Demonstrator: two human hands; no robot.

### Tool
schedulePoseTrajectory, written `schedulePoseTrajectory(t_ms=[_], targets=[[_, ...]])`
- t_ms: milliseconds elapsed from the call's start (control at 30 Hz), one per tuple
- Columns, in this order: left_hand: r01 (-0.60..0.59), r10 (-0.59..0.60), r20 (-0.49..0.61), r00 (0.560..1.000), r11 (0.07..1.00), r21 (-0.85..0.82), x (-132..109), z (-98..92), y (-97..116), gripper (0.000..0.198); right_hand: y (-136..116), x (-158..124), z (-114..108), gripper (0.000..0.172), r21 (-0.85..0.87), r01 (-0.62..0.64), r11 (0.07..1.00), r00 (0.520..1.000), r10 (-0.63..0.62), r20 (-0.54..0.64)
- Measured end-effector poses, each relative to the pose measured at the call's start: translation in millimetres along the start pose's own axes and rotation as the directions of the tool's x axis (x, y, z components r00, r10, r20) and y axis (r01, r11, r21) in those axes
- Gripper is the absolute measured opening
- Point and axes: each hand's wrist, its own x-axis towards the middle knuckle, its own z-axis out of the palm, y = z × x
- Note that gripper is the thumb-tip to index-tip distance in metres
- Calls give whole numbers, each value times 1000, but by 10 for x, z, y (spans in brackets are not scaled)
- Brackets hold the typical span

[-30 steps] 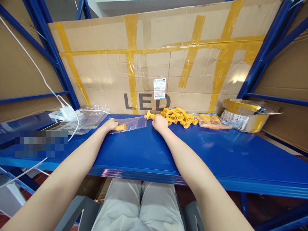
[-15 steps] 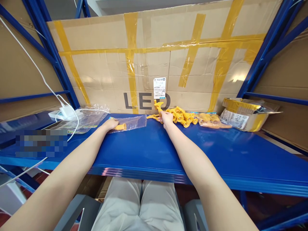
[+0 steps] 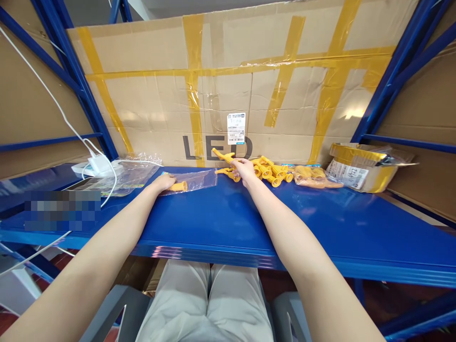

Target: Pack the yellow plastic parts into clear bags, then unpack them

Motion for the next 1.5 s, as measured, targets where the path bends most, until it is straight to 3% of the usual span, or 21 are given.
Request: schedulePoseTrajectory(t_ms=[233, 433, 700, 833, 1033, 1167, 1333, 1500], targets=[[26, -26, -21, 999, 999, -22, 66, 46, -75, 46, -29, 0, -102, 26, -122, -84, 989, 966, 110, 234], [23, -23, -32, 999, 999, -23, 95, 55, -129, 48, -73, -65, -137, 30, -277, -38, 960, 949, 121, 290], [-20, 19, -30, 999, 1000, -18, 151, 76, -157, 44, -56, -111, -84, 32, -343, 3, 939, 901, 146, 409], [-6, 5, -12, 1000, 1000, -28, 157, 78, -161, 44, -82, -116, -84, 29, -401, 14, 916, 897, 166, 410], [-2, 1, -33, 999, 999, -34, 140, 71, -150, 44, -79, -18, -178, 24, -464, 2, 886, 952, 139, 271], [-9, 9, -9, 1000, 999, -34, 123, 51, -140, 44, -63, -10, -166, 26, -434, 23, 901, 935, 134, 327], [-63, 64, 47, 997, 998, -31, 79, 17, -86, 50, -24, -142, 0, 25, -418, 87, 904, 906, 103, 411], [-166, 173, 120, 978, 984, -64, -44, -43, 44, 55, 110, -256, 238, 17, -424, 139, 895, 945, 7, 326]])
